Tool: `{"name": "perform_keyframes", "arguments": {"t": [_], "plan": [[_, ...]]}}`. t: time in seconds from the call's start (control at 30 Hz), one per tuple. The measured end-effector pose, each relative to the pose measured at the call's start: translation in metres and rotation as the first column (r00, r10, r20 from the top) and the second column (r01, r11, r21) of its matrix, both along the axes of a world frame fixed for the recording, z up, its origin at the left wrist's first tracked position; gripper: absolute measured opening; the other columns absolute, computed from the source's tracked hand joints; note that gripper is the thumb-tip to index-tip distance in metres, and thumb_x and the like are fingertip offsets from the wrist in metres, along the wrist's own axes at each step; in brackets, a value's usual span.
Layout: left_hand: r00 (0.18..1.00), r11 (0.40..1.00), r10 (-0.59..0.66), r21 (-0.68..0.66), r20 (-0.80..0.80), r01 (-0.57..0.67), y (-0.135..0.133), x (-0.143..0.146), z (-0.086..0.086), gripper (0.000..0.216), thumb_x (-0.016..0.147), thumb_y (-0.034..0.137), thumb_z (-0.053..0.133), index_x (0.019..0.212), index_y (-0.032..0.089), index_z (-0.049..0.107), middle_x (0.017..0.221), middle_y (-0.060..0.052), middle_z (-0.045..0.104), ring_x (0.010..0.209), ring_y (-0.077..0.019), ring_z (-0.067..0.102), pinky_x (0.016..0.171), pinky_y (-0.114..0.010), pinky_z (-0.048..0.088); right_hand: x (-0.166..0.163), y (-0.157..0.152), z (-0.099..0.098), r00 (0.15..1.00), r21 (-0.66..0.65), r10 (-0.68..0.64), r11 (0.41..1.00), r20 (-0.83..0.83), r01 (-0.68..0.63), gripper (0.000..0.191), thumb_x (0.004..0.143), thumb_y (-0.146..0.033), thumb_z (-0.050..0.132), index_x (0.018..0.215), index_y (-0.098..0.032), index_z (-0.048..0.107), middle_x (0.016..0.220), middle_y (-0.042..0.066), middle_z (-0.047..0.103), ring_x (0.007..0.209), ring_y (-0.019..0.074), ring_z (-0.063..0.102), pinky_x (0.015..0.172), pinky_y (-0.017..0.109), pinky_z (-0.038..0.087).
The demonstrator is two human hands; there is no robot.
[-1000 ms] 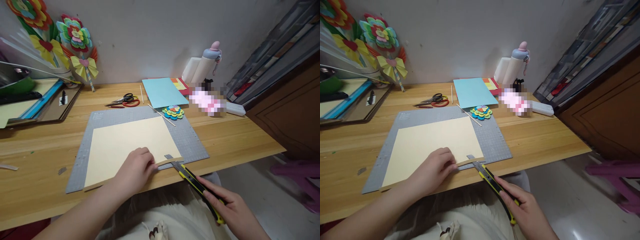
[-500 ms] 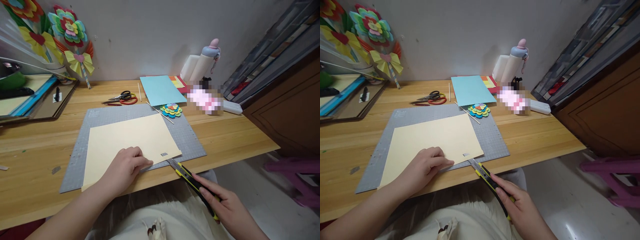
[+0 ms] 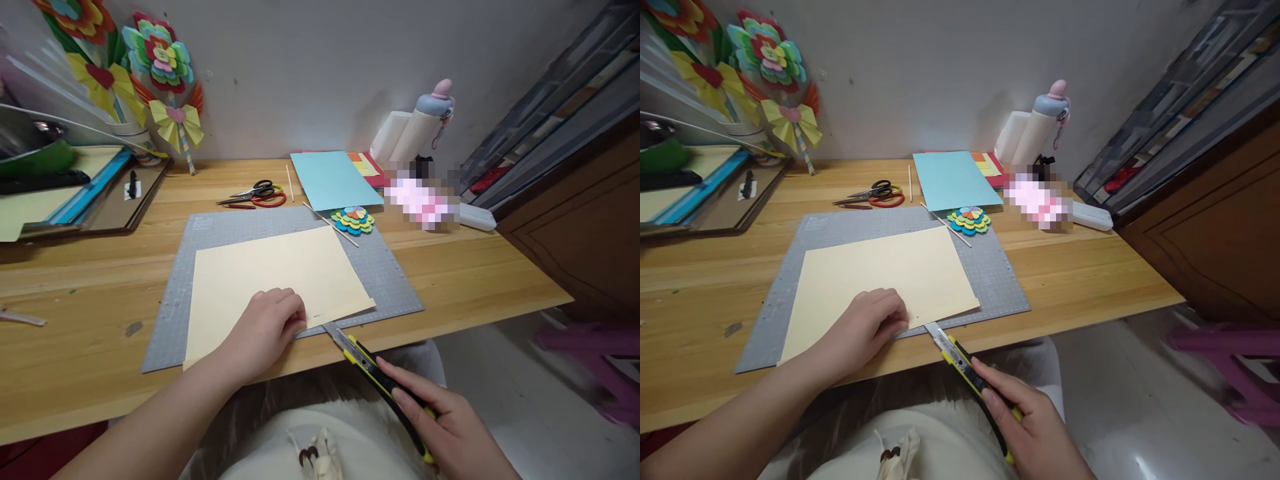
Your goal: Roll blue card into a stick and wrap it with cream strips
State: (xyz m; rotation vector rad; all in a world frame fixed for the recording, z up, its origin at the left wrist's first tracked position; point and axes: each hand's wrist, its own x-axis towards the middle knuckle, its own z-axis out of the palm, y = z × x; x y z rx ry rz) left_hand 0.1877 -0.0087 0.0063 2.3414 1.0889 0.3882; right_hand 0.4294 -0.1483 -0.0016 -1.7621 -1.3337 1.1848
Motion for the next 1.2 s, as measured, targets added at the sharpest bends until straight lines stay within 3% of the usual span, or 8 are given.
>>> {"name": "perform_keyframes", "arguments": {"t": [0.2,0.37,0.5,0.63,0.7,0.77,1.0,1.2], "plan": [[1.0,1.0,0.014,0.003,0.007,-0.014,0.0,-0.002,0.0,0.007,0.086,0.024,0.056,0.081,0.021,0.053,0.083,0.001,0.06,0.08,-0.0166,0.053,0.072,-0.031,0.037,-0.02,-0.001,-0.005,0.997,0.017,0.032,0.999,-0.068,-0.031,0.043,0.086,-0.051,0.053,0.115,-0.023,0.067,0.12,0.011,0.064,0.113,0.0255,0.06,0.099,0.04,0.045],[0.985,0.993,0.098,-0.053,-0.142,-0.106,-0.01,-0.033,0.009,0.02,0.085,0.039,0.056,0.077,0.02,0.055,0.082,-0.003,0.058,0.079,-0.0197,0.052,0.068,-0.032,0.038,-0.019,0.0,-0.005,0.999,0.019,0.032,0.999,-0.038,-0.031,0.037,0.088,-0.046,0.052,0.115,-0.025,0.067,0.12,0.009,0.065,0.113,0.0239,0.06,0.1,0.04,0.044],[0.981,0.985,0.122,-0.102,-0.15,-0.138,-0.013,-0.048,0.011,0.021,0.088,0.034,0.049,0.075,0.02,0.058,0.082,-0.003,0.059,0.081,-0.019,0.052,0.071,-0.032,0.039,-0.012,0.001,-0.006,0.999,0.045,0.033,0.998,0.004,-0.033,0.037,0.086,-0.045,0.054,0.114,-0.025,0.068,0.117,0.008,0.067,0.111,0.025,0.061,0.097,0.038,0.047],[0.987,0.985,0.139,-0.09,-0.079,-0.146,-0.011,-0.027,0.006,0.019,0.086,0.03,0.053,0.071,0.02,0.058,0.08,-0.003,0.059,0.08,-0.0186,0.052,0.072,-0.032,0.04,0.001,0.001,-0.01,0.996,-0.026,-0.073,0.997,0.043,0.074,0.043,0.083,-0.051,0.055,0.118,-0.027,0.066,0.119,0.005,0.066,0.066,0.018,0.069,0.055,0.026,0.059],[0.989,0.987,0.14,-0.073,-0.052,-0.143,-0.01,-0.013,0.005,0.017,0.085,0.029,0.056,0.071,0.02,0.058,0.08,-0.003,0.059,0.08,-0.0188,0.052,0.071,-0.032,0.04,0.008,0.0,-0.009,0.992,-0.094,-0.119,0.988,0.043,0.123,0.047,0.082,-0.053,0.055,0.122,-0.029,0.063,0.121,0.004,0.065,0.043,0.01,0.058,0.033,0.02,0.049],[0.989,0.988,0.142,-0.057,-0.032,-0.143,-0.01,-0.005,0.005,0.011,0.085,0.026,0.056,0.076,0.02,0.058,0.084,-0.002,0.06,0.082,-0.0185,0.052,0.072,-0.031,0.04,0.013,-0.001,-0.008,0.988,-0.112,-0.15,0.982,0.037,0.153,0.048,0.08,-0.053,0.057,0.122,-0.03,0.063,0.119,0.004,0.066,0.038,0.0072,0.052,0.028,0.017,0.043],[0.999,0.999,-0.005,0.035,-0.034,0.007,-0.013,-0.042,-0.002,0.021,0.092,0.027,0.045,0.088,0.028,0.066,0.091,-0.001,0.059,0.085,-0.0155,0.052,0.074,-0.03,0.037,0.022,0.002,-0.009,0.994,-0.078,-0.098,0.992,0.041,0.101,0.041,0.082,-0.05,0.057,0.118,-0.032,0.066,0.117,0.002,0.067,0.054,0.0142,0.065,0.032,0.017,0.048],[0.992,0.996,0.08,0.041,-0.101,-0.077,-0.011,-0.054,-0.01,0.017,0.088,0.04,0.053,0.089,0.036,0.07,0.084,0.0,0.06,0.082,-0.0174,0.051,0.072,-0.033,0.032,0.025,0.001,-0.006,0.996,0.042,-0.028,0.999,0.086,0.025,0.034,0.083,-0.043,0.058,0.114,-0.032,0.068,0.113,0.001,0.069,0.099,0.0259,0.067,0.079,0.031,0.059]]}}
